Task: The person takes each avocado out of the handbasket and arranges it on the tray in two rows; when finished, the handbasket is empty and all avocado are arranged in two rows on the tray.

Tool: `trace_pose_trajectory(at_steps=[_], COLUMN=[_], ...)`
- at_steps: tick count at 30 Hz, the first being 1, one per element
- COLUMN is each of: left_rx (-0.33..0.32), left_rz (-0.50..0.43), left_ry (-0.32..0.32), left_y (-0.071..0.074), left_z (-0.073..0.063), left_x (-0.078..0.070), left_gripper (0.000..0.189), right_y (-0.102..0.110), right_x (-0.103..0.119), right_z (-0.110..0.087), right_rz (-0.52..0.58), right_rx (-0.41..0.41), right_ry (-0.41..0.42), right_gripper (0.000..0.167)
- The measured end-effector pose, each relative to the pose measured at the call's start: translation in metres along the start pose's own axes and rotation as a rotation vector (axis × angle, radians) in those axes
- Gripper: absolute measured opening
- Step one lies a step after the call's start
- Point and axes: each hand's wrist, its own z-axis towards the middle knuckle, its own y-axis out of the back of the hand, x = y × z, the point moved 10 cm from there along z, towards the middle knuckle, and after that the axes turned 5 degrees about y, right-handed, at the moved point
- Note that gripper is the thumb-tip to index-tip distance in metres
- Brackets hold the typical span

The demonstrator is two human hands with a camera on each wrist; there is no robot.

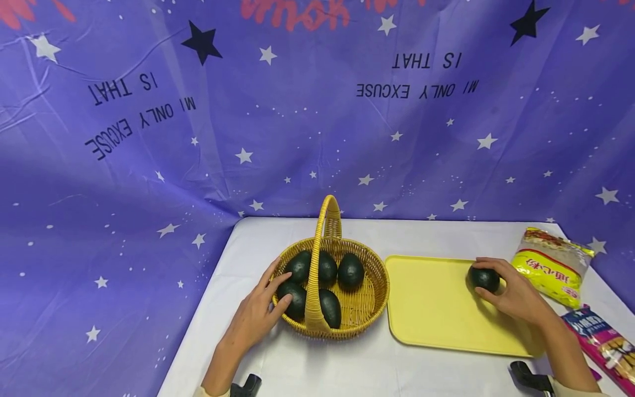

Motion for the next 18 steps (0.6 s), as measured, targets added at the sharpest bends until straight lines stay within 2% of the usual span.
trace_pose_trajectory(at_steps=[5, 18], left_rx=[0.0, -0.008], left_rz=[-0.001, 0.002], left_ry=[0.0, -0.003], left_y=[-0.0004, 0.0011], left_z=[-0.0002, 0.0003], left_x=[0.0, -0.0015], left_gripper=[0.054, 0.053], right_y=[0.0024, 0.0069], right_x=[0.0007, -0.0036], right_z=[-0.0014, -0.0049], right_rz=[0.012, 0.011], right_rx=[-0.001, 0.044], right_ry=[0.046, -0.005], right_gripper=[0.066, 0.066])
